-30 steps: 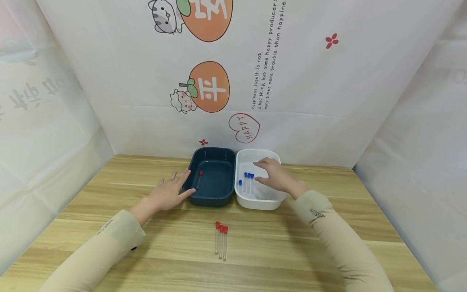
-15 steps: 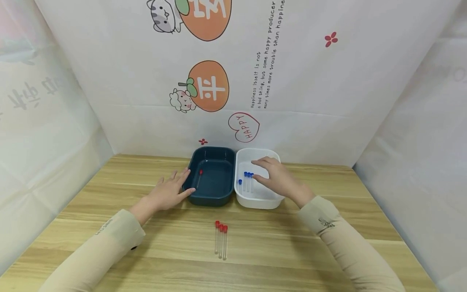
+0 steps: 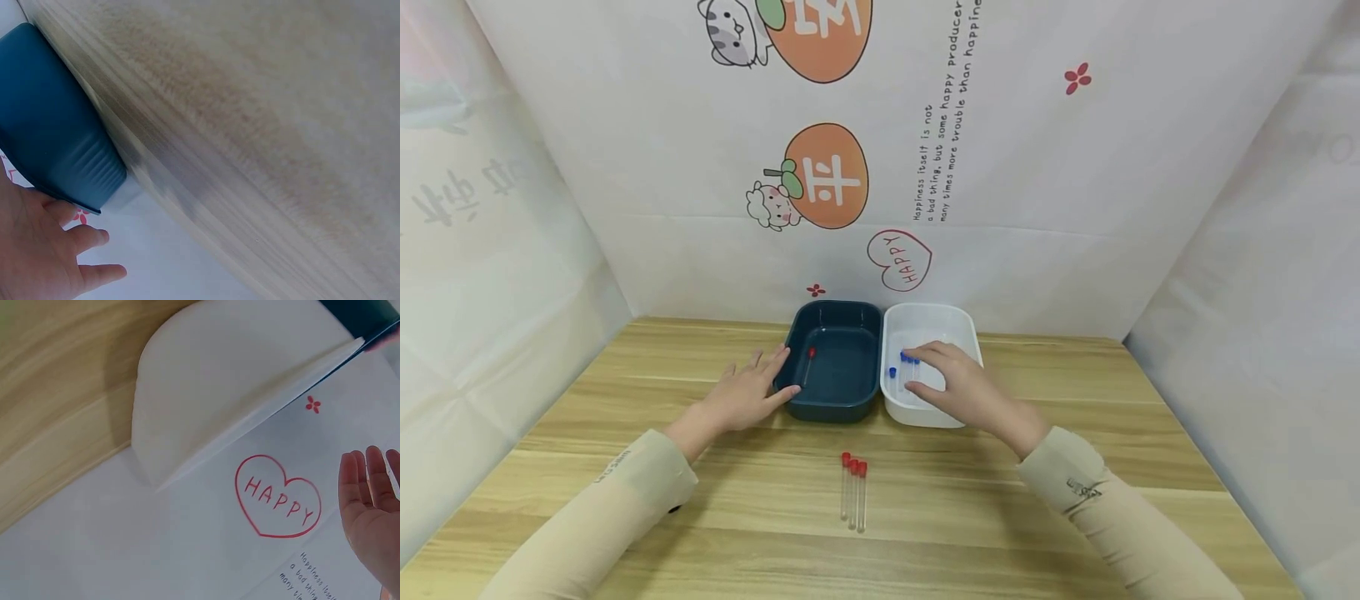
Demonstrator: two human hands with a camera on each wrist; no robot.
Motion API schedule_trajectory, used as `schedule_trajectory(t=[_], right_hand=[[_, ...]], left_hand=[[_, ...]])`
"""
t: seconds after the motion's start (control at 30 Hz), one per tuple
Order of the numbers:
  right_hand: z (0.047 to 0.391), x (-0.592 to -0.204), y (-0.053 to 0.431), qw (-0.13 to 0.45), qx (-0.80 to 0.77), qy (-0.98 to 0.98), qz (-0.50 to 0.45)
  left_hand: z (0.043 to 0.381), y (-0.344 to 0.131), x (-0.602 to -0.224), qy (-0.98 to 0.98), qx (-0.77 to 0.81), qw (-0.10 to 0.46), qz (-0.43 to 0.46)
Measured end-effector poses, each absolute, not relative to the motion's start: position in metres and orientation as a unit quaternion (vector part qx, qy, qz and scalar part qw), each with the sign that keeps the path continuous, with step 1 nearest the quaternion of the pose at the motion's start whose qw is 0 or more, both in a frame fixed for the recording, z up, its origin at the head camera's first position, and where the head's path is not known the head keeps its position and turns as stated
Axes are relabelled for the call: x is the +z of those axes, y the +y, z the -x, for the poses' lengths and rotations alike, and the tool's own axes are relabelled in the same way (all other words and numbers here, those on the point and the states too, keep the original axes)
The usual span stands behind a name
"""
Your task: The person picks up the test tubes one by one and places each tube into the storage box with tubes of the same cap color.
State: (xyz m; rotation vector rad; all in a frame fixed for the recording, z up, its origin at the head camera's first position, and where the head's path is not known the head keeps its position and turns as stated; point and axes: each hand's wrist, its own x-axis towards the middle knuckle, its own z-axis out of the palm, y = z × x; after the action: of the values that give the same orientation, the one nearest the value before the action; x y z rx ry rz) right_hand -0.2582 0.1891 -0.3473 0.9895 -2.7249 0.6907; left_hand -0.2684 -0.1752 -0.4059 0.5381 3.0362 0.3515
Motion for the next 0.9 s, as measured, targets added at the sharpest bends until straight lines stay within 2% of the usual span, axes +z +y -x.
schedule_trajectory(t=[0.53, 0.9], right_hand=[[0.22, -0.374, 0.179, 0.078, 0.288, -0.878, -0.376], [0.203, -0.395, 0.167, 0.021, 0.232, -0.887, -0.399]], left_hand=[[0.269, -0.175, -0.407, 0.977, 0.12, 0.021, -0.173], [0.269, -0.175, -0.407, 0.978, 0.118, 0.019, -0.173]])
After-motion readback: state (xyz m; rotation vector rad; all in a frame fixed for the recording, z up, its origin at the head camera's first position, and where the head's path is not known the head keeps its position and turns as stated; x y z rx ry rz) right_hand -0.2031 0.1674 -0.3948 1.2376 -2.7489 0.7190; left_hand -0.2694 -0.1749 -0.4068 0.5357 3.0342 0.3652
